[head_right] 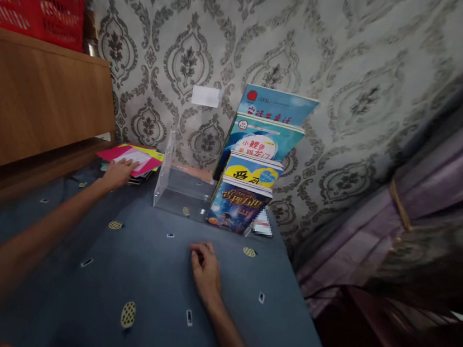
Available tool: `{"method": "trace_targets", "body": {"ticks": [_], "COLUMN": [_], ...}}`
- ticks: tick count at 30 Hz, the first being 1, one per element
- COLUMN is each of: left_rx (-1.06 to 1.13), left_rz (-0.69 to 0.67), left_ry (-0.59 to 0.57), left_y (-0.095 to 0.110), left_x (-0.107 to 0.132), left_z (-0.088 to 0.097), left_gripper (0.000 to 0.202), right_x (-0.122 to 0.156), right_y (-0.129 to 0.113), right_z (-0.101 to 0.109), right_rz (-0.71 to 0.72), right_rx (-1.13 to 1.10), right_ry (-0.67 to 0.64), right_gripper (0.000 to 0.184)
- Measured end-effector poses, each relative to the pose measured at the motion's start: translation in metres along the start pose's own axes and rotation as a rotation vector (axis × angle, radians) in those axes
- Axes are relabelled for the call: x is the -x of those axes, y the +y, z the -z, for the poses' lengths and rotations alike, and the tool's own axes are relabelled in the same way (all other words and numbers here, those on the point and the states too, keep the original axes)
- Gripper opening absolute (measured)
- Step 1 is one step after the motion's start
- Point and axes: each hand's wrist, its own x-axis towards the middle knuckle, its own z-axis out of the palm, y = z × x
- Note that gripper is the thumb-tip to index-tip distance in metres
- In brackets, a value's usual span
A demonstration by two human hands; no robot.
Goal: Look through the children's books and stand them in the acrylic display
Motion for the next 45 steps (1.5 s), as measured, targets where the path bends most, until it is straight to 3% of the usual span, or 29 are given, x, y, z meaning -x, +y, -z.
{"method": "trace_targets", "body": {"ticks": [4,10,20,26,37,41,45], "left_rx": [0.004,-0.032,-0.034,0.01,-0.111,-0.133,-0.088], "left_rz": [-0.027,-0.089,-0.149,-0.172,-0.231,-0.234,-0.307], "left_ry": [-0.002,-0.03,-0.118,-0.208,-0.204,-0.255,-0.224], "left_y": [-0.01,-0.024,-0.015,-0.009,0.059,0.098,0.149], "left_x": [0.012,0.052,0.142,0.178,0.213,0.217,0.226], "left_z": [-0.003,-0.002,-0.012,-0.005,0.03,0.046,0.05], "left_gripper": [0.062,0.071,0.07,0.064,0.051,0.05,0.054], "right_x": [0.0,-0.001,-0.001,-0.001,-0.001,0.0,-0.001], "right_y": [0.002,0.003,0.0,0.002,0.0,-0.005,-0.009], "right_z": [0.0,-0.002,-0.001,-0.001,-0.001,0.0,0.005], "right_rz": [0.004,0.022,0.028,0.046,0.052,0.069,0.084], "right_rx": [0.013,0.017,0.059,0.078,0.081,0.104,0.136], "right_ry": [-0.003,-0.007,-0.03,-0.026,-0.048,-0.053,-0.043], "right_gripper": [0.027,0.028,0.027,0.026,0.027,0.029,0.031]}}
